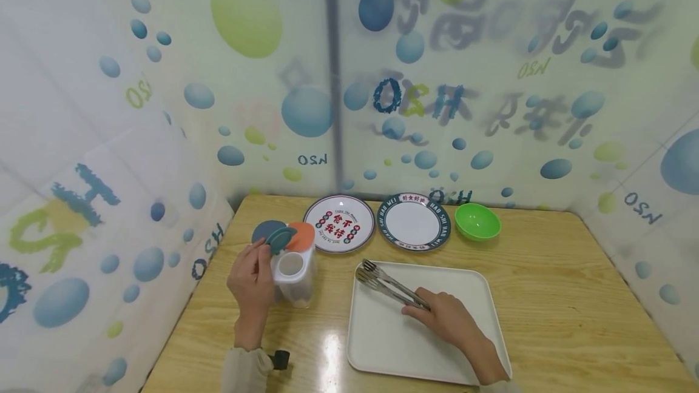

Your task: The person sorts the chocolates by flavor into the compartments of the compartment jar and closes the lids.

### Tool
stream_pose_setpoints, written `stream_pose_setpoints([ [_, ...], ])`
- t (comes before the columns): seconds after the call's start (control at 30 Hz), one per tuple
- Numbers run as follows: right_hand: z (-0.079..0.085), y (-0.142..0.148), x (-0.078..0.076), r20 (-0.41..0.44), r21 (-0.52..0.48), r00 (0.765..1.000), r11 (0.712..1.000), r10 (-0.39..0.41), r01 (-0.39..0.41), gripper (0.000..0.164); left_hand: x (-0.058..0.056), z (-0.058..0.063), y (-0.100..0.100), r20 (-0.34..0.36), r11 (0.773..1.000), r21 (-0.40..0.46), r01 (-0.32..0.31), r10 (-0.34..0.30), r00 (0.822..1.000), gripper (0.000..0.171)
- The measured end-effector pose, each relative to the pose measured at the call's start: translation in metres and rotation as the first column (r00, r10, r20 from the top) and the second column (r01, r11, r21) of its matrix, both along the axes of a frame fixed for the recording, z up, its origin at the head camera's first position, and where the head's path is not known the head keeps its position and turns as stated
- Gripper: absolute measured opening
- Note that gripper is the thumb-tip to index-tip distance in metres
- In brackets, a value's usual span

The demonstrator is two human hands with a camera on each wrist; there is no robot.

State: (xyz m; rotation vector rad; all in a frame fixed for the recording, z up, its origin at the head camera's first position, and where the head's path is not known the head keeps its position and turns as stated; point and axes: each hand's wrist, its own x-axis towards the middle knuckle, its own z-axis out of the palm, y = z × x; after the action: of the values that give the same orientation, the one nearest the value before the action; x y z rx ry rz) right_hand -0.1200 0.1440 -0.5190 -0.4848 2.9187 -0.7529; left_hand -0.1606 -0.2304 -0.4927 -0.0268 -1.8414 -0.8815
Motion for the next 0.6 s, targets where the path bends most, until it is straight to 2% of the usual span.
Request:
stream_pose_setpoints([
  [0.37,0.021,-0.008,-0.002,-0.043,-0.037,0.999,0.999,0.028,-0.029,0.034,-0.001,-0.001,0.000,-0.004,1.000,0.008,0.009,-0.009,1.000,0.025],
  [0.6,0.038,-0.020,-0.001,-0.075,-0.053,0.996,0.997,0.054,-0.058,0.031,0.000,-0.001,-0.001,-0.025,1.000,0.004,0.000,0.000,1.000,0.019],
])
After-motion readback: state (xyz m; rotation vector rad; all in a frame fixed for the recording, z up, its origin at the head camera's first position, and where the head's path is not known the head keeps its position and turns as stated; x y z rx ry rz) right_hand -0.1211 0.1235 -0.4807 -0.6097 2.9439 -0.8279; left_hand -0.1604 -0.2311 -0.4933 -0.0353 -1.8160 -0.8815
